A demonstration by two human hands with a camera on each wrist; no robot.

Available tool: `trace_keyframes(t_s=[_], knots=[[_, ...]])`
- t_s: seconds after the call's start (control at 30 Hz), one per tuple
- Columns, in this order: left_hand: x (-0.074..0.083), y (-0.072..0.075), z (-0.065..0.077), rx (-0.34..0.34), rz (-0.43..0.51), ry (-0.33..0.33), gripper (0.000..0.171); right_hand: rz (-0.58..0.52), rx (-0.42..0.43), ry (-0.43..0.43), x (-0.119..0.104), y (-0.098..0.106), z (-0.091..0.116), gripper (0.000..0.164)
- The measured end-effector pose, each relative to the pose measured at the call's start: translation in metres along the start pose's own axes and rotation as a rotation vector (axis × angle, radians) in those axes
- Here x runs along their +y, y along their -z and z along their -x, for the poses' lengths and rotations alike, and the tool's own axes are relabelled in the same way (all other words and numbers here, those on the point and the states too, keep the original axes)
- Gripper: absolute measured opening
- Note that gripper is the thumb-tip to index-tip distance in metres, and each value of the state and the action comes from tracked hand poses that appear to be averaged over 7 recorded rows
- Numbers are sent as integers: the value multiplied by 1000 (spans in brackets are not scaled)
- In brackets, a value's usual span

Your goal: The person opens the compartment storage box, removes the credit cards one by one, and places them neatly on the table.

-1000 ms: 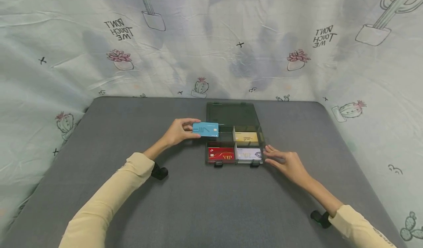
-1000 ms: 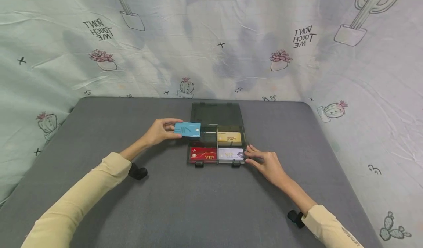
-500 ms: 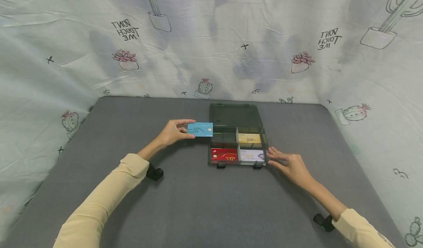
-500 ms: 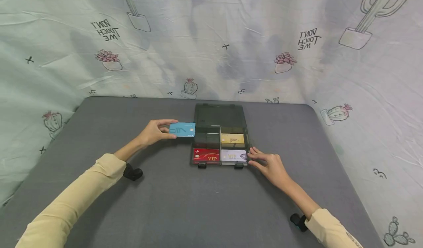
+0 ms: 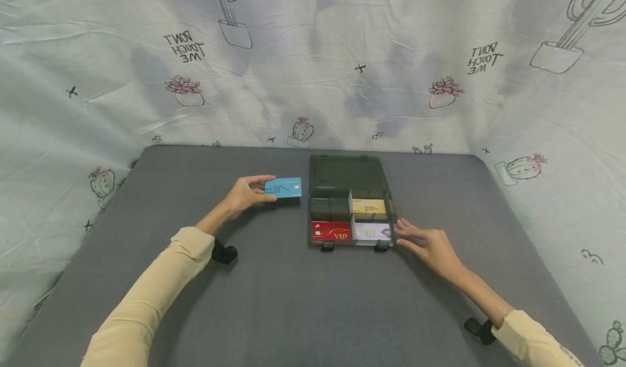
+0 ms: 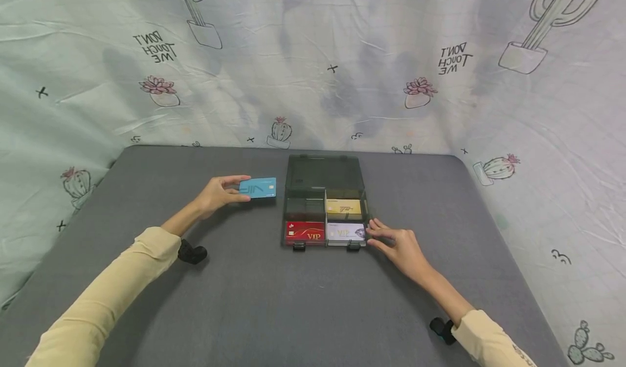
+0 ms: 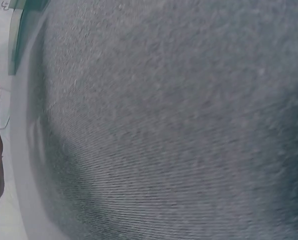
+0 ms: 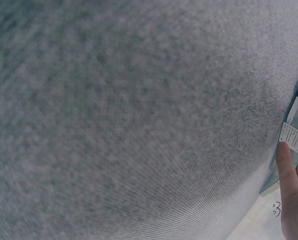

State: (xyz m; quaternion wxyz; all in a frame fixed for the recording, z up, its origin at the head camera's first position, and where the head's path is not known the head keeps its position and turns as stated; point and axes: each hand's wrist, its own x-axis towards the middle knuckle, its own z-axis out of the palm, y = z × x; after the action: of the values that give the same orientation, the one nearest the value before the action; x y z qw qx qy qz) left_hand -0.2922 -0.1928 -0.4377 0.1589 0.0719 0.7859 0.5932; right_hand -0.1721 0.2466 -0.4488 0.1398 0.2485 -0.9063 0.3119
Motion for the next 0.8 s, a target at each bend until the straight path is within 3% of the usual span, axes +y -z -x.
trace_keyframes(t_s=[0.5,0.8], knots=[[4,11,-16,35,-5,35,59,6,-10,-28,2,-1,2,26],[2,23,-27,-19,-5,27,61,-18,-12,-21,3,-1,1,27]])
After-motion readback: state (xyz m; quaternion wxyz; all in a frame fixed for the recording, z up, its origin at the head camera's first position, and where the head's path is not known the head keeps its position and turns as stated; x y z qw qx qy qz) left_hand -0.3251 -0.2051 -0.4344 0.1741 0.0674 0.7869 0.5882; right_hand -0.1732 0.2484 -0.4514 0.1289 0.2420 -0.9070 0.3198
